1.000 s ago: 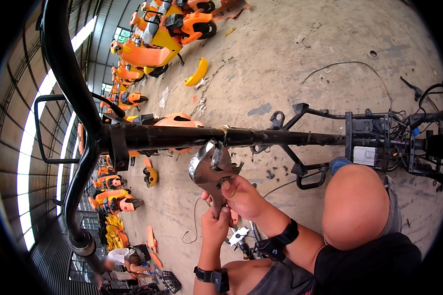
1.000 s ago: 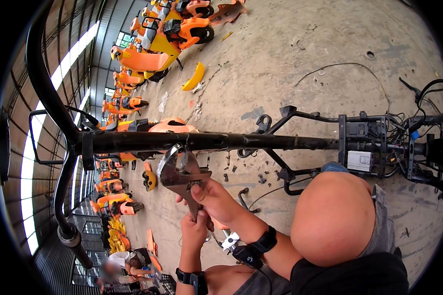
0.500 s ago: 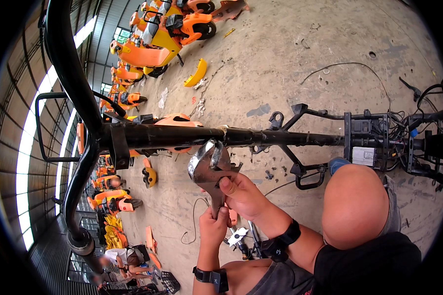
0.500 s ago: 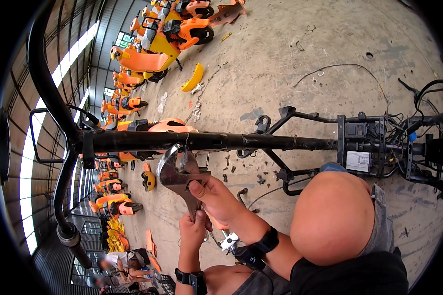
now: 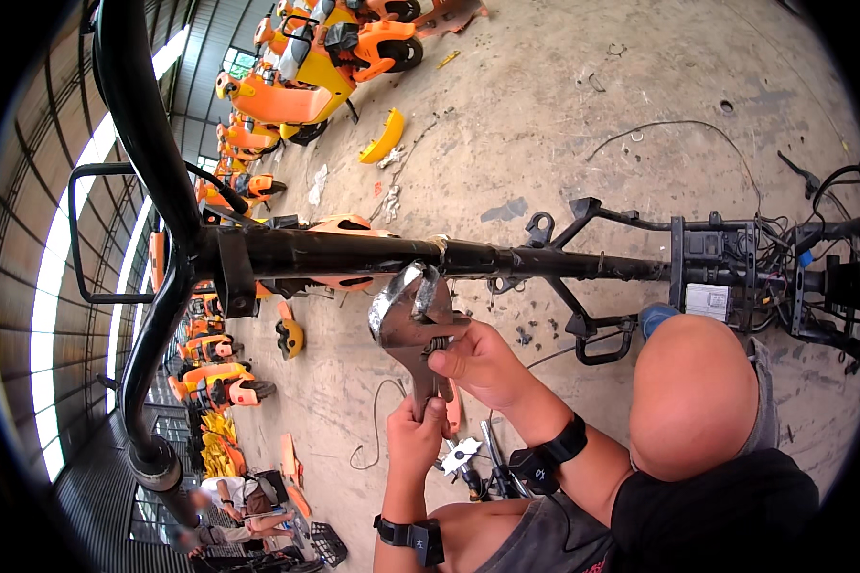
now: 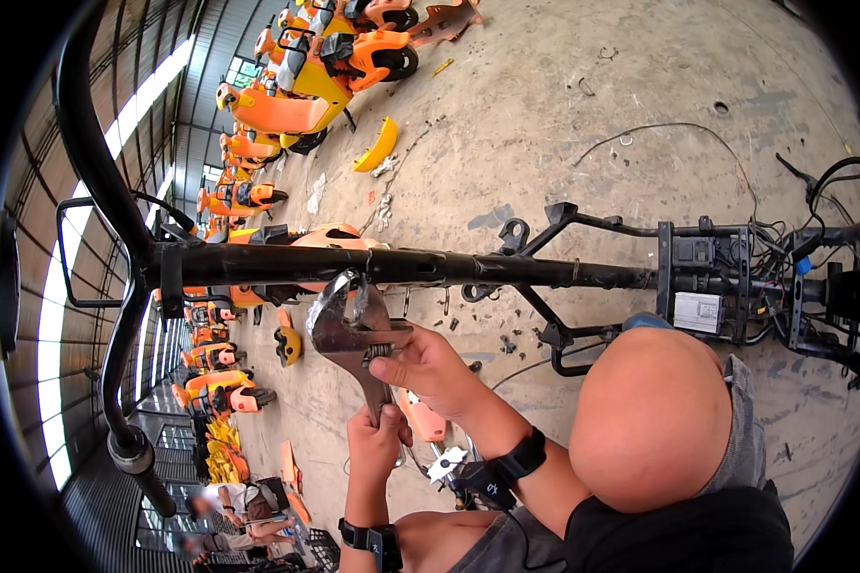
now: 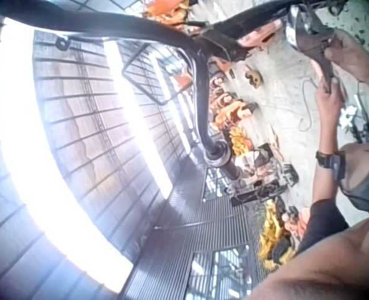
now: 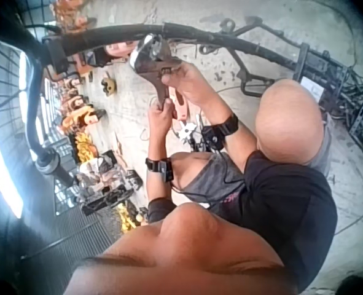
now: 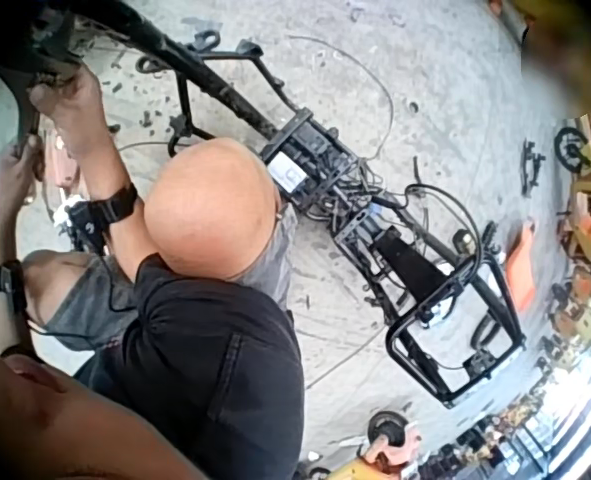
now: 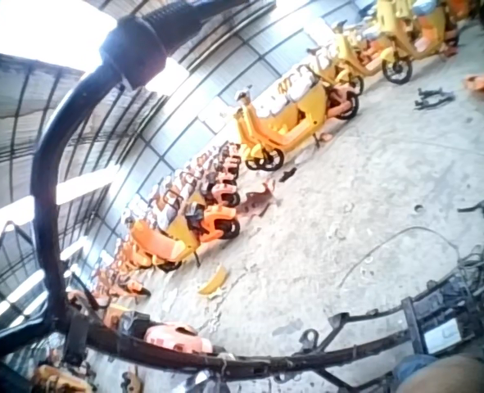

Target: The person assembles parts of a scooter frame, using an adjustable wrench to tighten components on the steering column and handling plastic housing pieces to fit them onto the frame.

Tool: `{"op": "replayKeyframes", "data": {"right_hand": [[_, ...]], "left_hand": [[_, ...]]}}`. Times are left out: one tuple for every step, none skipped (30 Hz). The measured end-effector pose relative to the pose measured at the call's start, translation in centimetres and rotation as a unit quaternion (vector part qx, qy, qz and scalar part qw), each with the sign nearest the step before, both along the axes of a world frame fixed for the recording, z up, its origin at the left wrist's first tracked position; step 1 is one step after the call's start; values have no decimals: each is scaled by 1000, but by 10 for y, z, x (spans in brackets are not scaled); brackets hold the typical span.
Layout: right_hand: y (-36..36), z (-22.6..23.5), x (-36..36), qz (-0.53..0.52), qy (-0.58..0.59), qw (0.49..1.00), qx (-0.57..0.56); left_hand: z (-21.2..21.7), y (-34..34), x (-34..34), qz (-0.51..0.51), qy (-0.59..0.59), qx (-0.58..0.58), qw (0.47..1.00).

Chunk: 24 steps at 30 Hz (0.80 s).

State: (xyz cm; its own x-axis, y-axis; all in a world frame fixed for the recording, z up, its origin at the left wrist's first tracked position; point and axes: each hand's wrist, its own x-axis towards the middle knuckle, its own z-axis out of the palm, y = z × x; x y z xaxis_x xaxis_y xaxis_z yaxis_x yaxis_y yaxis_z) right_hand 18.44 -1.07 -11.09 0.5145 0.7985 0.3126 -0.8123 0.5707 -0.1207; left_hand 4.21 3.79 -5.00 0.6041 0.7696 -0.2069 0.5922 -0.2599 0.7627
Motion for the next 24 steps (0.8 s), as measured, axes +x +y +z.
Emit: {"op": "replayKeyframes", "data": {"right_hand": [[0, 1, 0, -7, -8, 1000, -8], [1, 1, 0, -7, -8, 1000, -8], [2, 1, 1, -5, -29, 999, -30], [2, 1, 2, -5, -49, 997, -53], [2, 0, 0, -4, -50, 997, -53], [3, -3, -2, -14, -60, 996, -68], [4, -4, -4, -26, -71, 994, -83], [7, -6, -4, -26, -73, 994, -82], [9, -9, -5, -22, -64, 994, -81], [11, -7, -5, -17, -56, 995, -79], [10, -5, -4, -16, -58, 995, -77], [9, -2, -3, -24, -47, 997, -58], [8, 0, -3, -30, -36, 998, -39], [9, 0, -6, -28, -37, 998, -38], [9, 0, -9, -36, -29, 998, -33], [9, 1, -10, -45, -21, 998, -28], [9, 3, -10, -45, -22, 998, -28], [-2, 6, 3, -49, -19, 998, -38], [-1, 5, 1, -30, -14, 998, -47], [0, 4, 0, -28, -13, 998, -48], [0, 4, 1, -18, -17, 999, -38], [1, 3, 1, -7, -22, 999, -27], [3, 2, 0, -9, -21, 999, -29], [7, -1, -2, 5, -26, 999, -39]], "left_hand": [[0, -1, 0, 4, 4, 0, 1000], [1, -1, -1, 8, 8, 1, 1000], [1, 0, -1, 9, 8, 1, 1000], [0, 0, -1, 9, 12, 9, 1000], [0, 1, 0, 9, 17, 16, 1000], [1, 0, 0, 10, 16, 16, 1000], [2, -1, 1, 8, 8, 10, 1000], [4, -1, 3, 5, 0, 4, 1000], [5, -3, 6, 5, -1, 5, 1000], [7, -4, 9, 7, 11, 16, 1000], [8, -5, 10, 10, 23, 27, 999], [8, -4, 10, 10, 21, 28, 999], [6, -3, 7, 10, 17, 21, 1000], [4, -2, 5, 10, 12, 14, 1000], [4, -1, 4, 11, 11, 14, 1000], [5, -1, 3, 17, 6, 8, 1000], [6, 0, 3, 22, 1, 2, 1000], [8, -3, 15, 2, 0, 0, 1000], [6, -1, 11, 6, 1, -2, 1000], [5, 1, 8, 8, 1, -3, 1000], [5, 2, 5, 10, 3, -4, 1000], [4, 4, 4, 7, 2, -2, 1000], [5, 4, 3, 3, 0, 0, 1000], [5, 6, 2, 2, -1, 3, 1000]]}}
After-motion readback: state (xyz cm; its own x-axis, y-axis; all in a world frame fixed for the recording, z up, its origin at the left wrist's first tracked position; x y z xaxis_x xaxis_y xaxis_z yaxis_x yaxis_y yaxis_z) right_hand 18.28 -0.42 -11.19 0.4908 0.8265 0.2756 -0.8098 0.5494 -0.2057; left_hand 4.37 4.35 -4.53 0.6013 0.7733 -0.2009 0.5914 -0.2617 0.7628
